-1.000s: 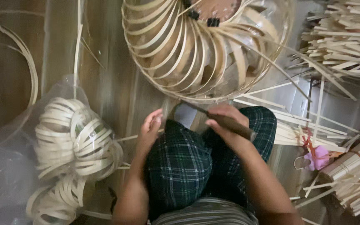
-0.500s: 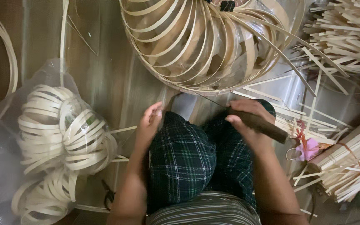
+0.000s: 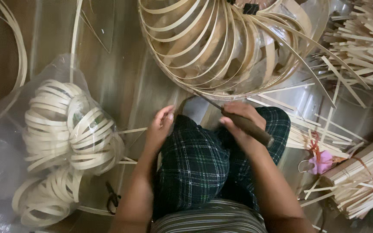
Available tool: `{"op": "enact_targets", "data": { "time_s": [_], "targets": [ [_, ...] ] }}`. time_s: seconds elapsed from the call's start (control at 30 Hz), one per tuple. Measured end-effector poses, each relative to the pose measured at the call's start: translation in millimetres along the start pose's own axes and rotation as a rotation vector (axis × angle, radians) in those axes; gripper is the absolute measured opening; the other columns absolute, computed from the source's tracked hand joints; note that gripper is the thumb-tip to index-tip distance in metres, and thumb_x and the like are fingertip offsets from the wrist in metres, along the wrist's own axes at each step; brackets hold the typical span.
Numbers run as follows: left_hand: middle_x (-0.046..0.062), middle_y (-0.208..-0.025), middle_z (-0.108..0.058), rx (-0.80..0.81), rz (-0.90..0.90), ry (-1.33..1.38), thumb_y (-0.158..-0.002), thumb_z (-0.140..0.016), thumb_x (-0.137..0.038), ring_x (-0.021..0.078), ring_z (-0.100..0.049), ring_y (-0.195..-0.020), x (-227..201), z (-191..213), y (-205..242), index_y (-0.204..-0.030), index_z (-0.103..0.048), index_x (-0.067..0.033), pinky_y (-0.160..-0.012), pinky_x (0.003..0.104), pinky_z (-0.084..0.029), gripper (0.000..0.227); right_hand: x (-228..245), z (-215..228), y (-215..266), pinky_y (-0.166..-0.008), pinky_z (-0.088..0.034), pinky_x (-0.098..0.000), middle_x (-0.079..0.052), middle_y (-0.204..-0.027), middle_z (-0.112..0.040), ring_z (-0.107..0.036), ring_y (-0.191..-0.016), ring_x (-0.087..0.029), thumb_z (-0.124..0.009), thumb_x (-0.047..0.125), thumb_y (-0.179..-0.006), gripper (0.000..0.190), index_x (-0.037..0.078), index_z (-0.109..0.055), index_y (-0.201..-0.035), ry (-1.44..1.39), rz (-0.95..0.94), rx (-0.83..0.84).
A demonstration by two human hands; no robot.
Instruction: The person attaches thin bamboo strips to a circular wooden base using glue and clamps, then trims the excess length with a knife.
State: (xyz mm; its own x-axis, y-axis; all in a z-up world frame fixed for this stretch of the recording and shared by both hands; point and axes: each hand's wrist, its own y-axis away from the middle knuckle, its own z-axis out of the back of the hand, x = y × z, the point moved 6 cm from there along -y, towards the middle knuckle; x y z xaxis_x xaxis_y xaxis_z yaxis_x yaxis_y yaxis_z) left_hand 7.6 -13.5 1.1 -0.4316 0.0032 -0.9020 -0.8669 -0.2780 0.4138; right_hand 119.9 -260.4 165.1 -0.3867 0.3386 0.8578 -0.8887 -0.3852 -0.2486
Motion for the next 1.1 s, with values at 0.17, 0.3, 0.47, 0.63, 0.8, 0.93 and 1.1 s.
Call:
{"op": "enact_targets", "data": {
  "time_s": [0.17,0.3,0.47,0.63,0.8,0.93,1.1],
  "targets": [
    [0.008,-0.13,-0.068,0.022,0.041,0.09,-0.103,-0.058,-0.03,0.0164,-0.064,-0.118,6.9,-0.6,3.8,-0.14,-0.059,-0.0104,-0.102,0.031,-0.049,0.042,1.2,9.2,0.8,-0.098,-0.059,-0.0363,-0.011,-0.115,-0.074,-0.073,-0.108,-0.025,-0.083,0.019,-0.092,0.024,0.004,-0.072,-0.107,-0.005,-0.073,0.021],
    [0.008,-0.129,-0.067,-0.013,0.141,0.064,-0.101,-0.058,-0.029,0.0167,-0.064,-0.113,19.5,8.9,0.6,-0.14,-0.06,-0.011,-0.097,0.033,-0.056,0.043,-3.9,79.2,36.7,-0.095,-0.055,-0.0324,-0.009,-0.112,-0.072,-0.07,-0.105,-0.022,-0.08,0.021,-0.097,0.023,0.004,-0.07,-0.109,0.212,-0.103,-0.089],
    [0.009,-0.133,-0.067,0.074,0.028,0.04,-0.105,-0.057,-0.025,0.016,-0.063,-0.122,29.5,3.3,-19.6,-0.142,-0.058,-0.0056,-0.105,0.031,-0.048,0.042,-84.1,176.8,101.4,-0.084,-0.053,-0.0292,-0.008,-0.105,-0.07,-0.066,-0.09,-0.016,-0.075,0.018,-0.107,0.016,0.007,-0.069,-0.118,0.188,-0.402,-0.462],
    [0.009,-0.129,-0.067,0.112,-0.091,-0.019,-0.105,-0.058,-0.02,0.0165,-0.063,-0.115,14.3,-7.1,-33.3,-0.143,-0.058,-0.0052,-0.099,0.03,-0.05,0.04,-213.9,188.9,174.4,-0.088,-0.054,-0.0413,-0.017,-0.112,-0.074,-0.071,-0.101,-0.03,-0.078,0.028,-0.095,0.038,0.005,-0.067,-0.123,0.475,-0.852,-0.357],
    [0.009,-0.129,-0.064,0.006,-0.281,-0.258,-0.104,-0.06,-0.013,0.0205,-0.064,-0.118,-60.4,-1.3,-26.0,-0.141,-0.06,-0.0068,-0.098,0.032,-0.052,0.038,-290.4,147.4,262.2,-0.095,-0.055,-0.0484,-0.026,-0.116,-0.076,-0.072,-0.111,-0.042,-0.074,0.035,-0.094,0.041,0.005,-0.074,-0.122,0.524,-1.333,-0.06],
    [0.013,-0.134,-0.062,0.007,-0.427,-0.542,-0.101,-0.06,-0.005,0.0275,-0.059,-0.127,-132.9,-18.0,-24.8,-0.14,-0.061,-0.0071,-0.11,0.041,-0.045,0.039,-299.1,122.2,295.3,-0.089,-0.054,-0.0505,-0.028,-0.124,-0.072,-0.07,-0.109,-0.043,-0.055,0.019,-0.103,0.035,0.0,-0.069,-0.128,0.397,-1.496,-0.104],
    [0.007,-0.144,-0.059,0.098,-0.8,-0.941,-0.1,-0.065,-0.018,0.0263,-0.05,-0.143,-193.8,-83.0,-43.2,-0.144,-0.056,-0.0127,-0.13,0.054,-0.029,0.045,-302.8,133.7,270.3,-0.092,-0.052,-0.0458,-0.022,-0.12,-0.072,-0.068,-0.108,-0.037,-0.068,0.017,-0.093,0.039,0.002,-0.067,-0.129,0.504,-1.297,0.013]
  ]
}}
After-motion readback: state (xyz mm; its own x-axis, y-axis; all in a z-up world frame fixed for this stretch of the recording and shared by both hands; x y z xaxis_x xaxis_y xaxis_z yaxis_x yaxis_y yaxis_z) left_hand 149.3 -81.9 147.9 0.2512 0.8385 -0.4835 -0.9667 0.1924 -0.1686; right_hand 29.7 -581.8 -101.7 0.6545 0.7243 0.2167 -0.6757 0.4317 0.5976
